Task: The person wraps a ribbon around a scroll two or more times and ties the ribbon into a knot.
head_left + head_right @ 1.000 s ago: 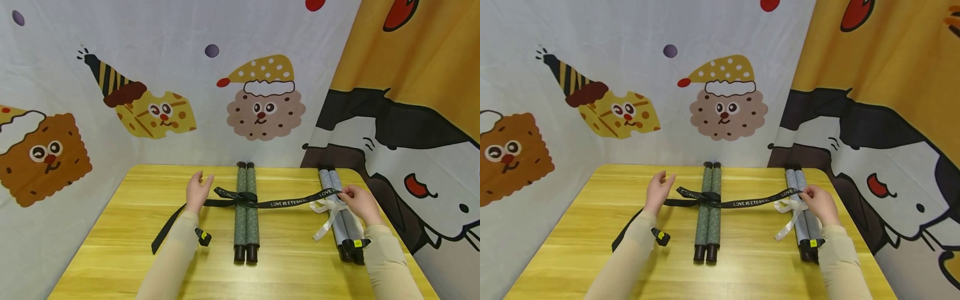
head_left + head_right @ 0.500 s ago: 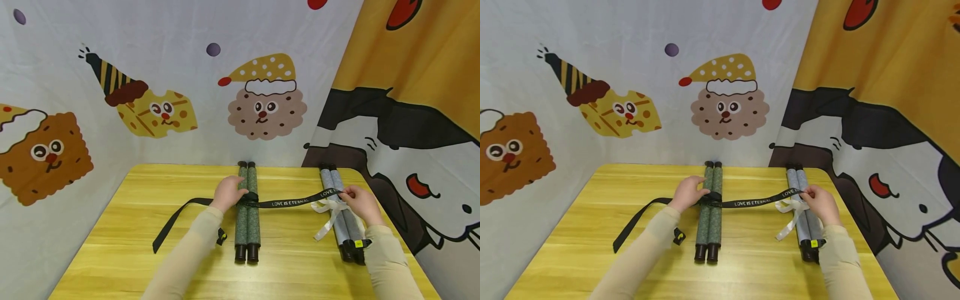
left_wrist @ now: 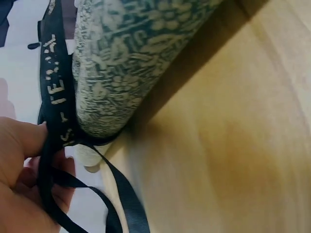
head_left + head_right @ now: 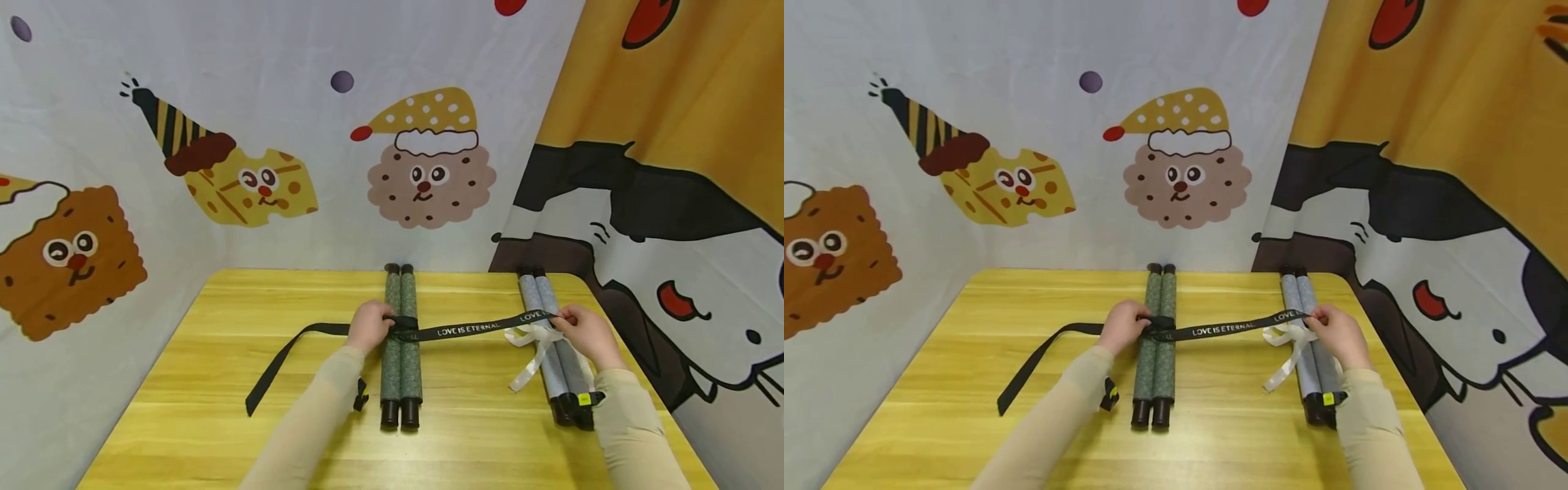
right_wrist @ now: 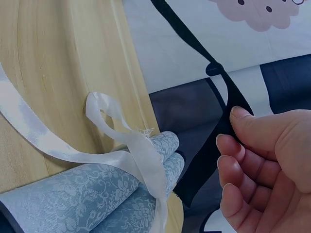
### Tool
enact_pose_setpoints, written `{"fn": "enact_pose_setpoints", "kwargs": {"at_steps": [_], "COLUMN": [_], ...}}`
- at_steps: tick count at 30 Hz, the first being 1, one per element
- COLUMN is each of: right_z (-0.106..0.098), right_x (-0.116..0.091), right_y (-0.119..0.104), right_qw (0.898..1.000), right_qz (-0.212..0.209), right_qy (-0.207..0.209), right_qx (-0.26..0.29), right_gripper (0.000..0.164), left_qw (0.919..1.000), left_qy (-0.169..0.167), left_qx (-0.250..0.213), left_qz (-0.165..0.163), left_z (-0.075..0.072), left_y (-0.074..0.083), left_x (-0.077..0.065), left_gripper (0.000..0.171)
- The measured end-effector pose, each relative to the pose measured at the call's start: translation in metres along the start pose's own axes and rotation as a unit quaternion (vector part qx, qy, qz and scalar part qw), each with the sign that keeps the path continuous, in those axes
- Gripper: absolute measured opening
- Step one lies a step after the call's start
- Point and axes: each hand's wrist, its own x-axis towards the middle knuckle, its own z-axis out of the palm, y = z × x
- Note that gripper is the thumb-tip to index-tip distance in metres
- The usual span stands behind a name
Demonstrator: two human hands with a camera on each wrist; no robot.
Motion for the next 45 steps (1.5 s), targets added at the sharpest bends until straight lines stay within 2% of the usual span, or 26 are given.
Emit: {"fn": "enact_pose_setpoints", "kwargs": {"at_steps": [4, 9, 14, 20, 23, 26, 31, 38, 42, 45], "right_z": [0.001, 0.005, 0.009, 0.011, 0.013, 0.021, 0.047, 0.106, 0.131, 0.142], "right_x": [0.001, 0.004, 0.006, 0.010, 0.012, 0.015, 0.015, 0.016, 0.016, 0.018], "right_y": [-0.001, -0.001, -0.005, -0.011, -0.015, -0.024, -0.048, -0.089, -0.108, -0.117], "right_qw": [1.000, 1.000, 0.999, 0.999, 0.998, 0.998, 0.995, 0.979, 0.972, 0.968], "right_qz": [0.004, 0.009, 0.005, 0.010, 0.008, -0.012, -0.079, -0.153, -0.176, -0.180], "right_qy": [-0.009, -0.024, -0.031, -0.037, -0.046, -0.051, -0.060, -0.110, -0.128, -0.139], "right_qx": [0.000, -0.002, -0.001, -0.017, -0.030, -0.028, 0.018, 0.079, 0.090, 0.102], "right_gripper": [0.022, 0.024, 0.023, 0.020, 0.026, 0.037, 0.032, 0.020, 0.019, 0.019], "left_qw": [0.9976, 0.9880, 0.9837, 0.9810, 0.9801, 0.9790, 0.9767, 0.9749, 0.9741, 0.9741], "left_qy": [0.019, 0.022, 0.024, 0.024, 0.026, 0.027, 0.021, 0.023, 0.026, 0.029], "left_qx": [-0.065, -0.136, -0.153, -0.164, -0.168, -0.173, -0.180, -0.188, -0.192, -0.194], "left_qz": [-0.016, -0.071, -0.092, -0.102, -0.102, -0.105, -0.114, -0.117, -0.117, -0.112], "left_z": [0.002, 0.002, 0.002, 0.001, 0.000, -0.001, 0.001, 0.002, 0.001, 0.001], "left_y": [-0.006, -0.009, -0.011, -0.009, -0.008, -0.008, -0.010, -0.010, -0.009, -0.008], "left_x": [0.000, 0.000, 0.002, 0.003, 0.002, 0.001, 0.000, -0.001, -0.002, -0.003], "left_gripper": [0.007, 0.007, 0.008, 0.009, 0.008, 0.008, 0.009, 0.009, 0.009, 0.009]}}
